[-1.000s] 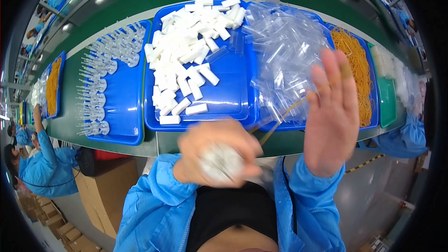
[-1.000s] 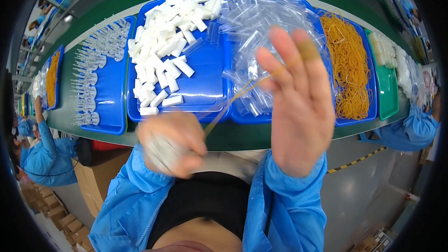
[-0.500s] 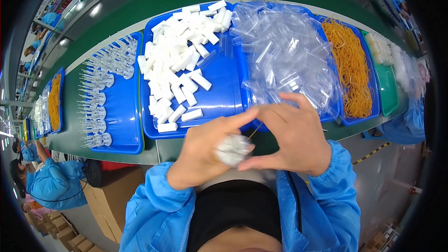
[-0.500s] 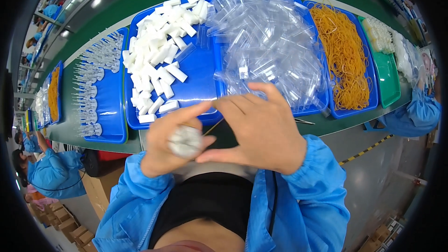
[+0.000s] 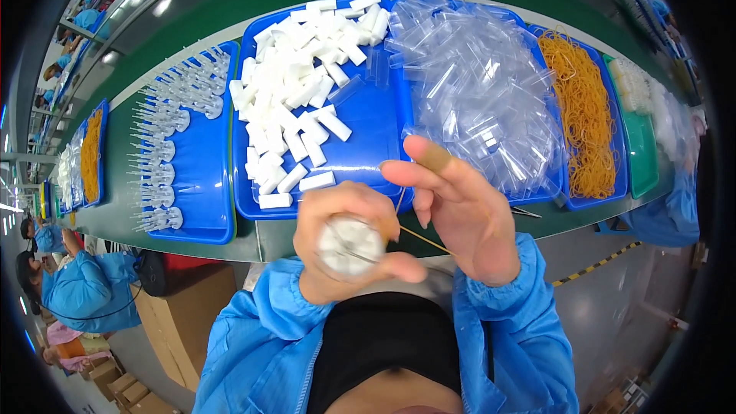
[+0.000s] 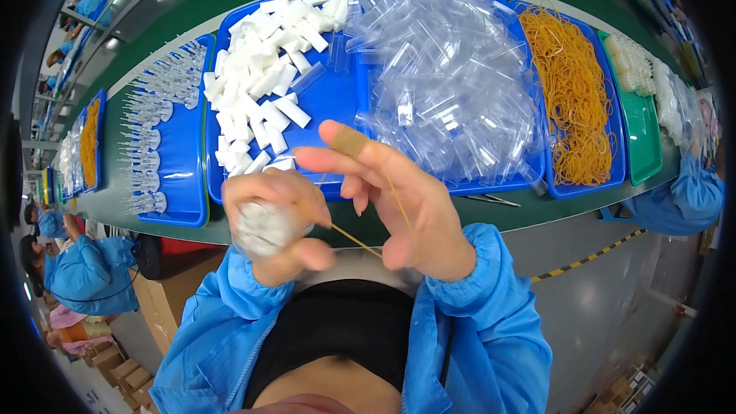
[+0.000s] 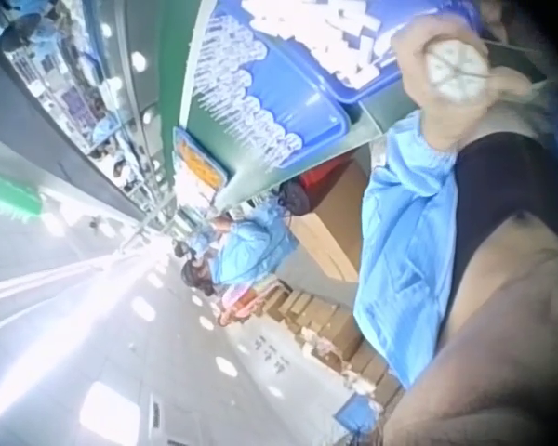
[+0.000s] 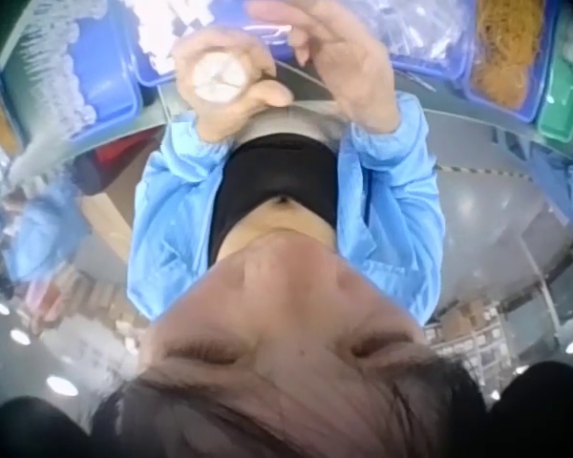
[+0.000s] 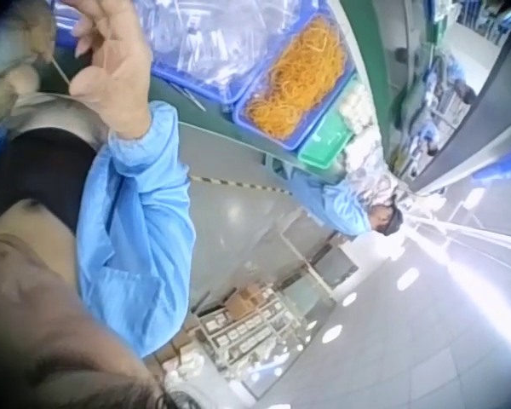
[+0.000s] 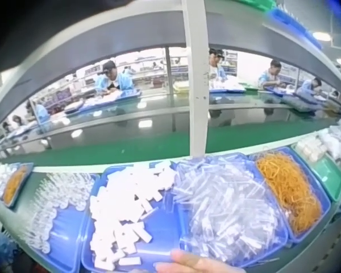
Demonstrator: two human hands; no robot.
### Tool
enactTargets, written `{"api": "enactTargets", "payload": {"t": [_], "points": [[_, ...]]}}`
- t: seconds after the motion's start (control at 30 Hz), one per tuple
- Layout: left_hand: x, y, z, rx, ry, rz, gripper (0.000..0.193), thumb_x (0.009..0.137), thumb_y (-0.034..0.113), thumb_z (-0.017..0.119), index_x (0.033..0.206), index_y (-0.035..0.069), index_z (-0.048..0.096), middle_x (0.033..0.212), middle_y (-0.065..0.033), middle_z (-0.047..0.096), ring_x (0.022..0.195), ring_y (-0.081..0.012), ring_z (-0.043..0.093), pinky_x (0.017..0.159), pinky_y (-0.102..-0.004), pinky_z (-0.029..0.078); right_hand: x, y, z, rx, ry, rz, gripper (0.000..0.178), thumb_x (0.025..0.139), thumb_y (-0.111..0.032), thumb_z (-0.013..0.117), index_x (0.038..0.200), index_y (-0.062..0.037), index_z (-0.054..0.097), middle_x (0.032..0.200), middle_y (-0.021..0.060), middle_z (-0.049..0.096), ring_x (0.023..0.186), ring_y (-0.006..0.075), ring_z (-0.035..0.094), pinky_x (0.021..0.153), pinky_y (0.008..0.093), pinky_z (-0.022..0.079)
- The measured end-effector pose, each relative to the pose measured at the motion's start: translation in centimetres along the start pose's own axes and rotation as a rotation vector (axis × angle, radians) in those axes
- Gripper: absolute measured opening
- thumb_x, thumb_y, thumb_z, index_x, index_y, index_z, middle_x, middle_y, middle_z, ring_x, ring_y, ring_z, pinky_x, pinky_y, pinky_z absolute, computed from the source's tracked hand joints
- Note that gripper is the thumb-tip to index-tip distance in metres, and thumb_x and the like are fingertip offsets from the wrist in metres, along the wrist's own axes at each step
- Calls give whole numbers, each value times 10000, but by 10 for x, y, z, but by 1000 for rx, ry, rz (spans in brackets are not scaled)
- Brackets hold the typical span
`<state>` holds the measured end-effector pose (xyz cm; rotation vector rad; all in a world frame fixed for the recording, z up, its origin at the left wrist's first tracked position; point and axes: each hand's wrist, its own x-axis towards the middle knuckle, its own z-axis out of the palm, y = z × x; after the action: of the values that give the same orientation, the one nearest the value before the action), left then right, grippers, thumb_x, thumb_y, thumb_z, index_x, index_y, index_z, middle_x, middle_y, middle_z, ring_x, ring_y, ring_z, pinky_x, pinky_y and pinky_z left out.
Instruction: The person assembles components by sliding white parts into clear plastic sleeves, grouping them into bundles, and wrapping rubber bands around the bundles.
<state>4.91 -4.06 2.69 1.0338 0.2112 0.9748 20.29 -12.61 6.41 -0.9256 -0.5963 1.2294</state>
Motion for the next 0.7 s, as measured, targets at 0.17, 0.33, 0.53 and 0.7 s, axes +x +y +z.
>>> {"api": "enactTargets", "payload": {"t": [0.17, 0.33, 0.53, 0.7], "points": [[12, 5, -1, 1135, -243, 79, 1113, 749, 141, 875, 1529, -120, 126, 879, -99, 693, 780, -186, 680, 733, -297, 541, 6, -2, -17, -889, -290, -496, 839, 642, -403, 896, 1310, -34, 545, 1353, 134, 584, 1032, 238, 551, 863, 325, 400], [5, -10, -5, 1189, -176, 123, 978, 800, 168, 790, 1549, -67, 206, 786, -145, 669, 669, -292, 692, 591, -337, 535, 16, 5, -8, -1048, -289, -608, 515, 644, -151, 868, 1109, -75, 661, 1083, 71, 609, 924, 258, 537, 831, 357, 425], [1, 4, -1, 679, -145, -86, 1040, 737, -15, 763, 1581, -4, 155, 1085, -166, 670, 955, -289, 697, 820, -362, 559, 15, 8, -6, -900, -225, -503, 483, 616, -107, 887, 1060, -85, 699, 1068, 71, 617, 899, 245, 549, 799, 338, 437], [0, 11, -23, 397, -207, -324, 1046, 763, 45, 806, 1581, 29, 155, 1531, -208, 342, 1429, -304, 363, 1153, -438, 318, 15, 4, -17, -1338, -136, -817, 518, 606, -96, 807, 1110, -78, 694, 1141, 56, 629, 954, 258, 582, 790, 358, 512]]}}
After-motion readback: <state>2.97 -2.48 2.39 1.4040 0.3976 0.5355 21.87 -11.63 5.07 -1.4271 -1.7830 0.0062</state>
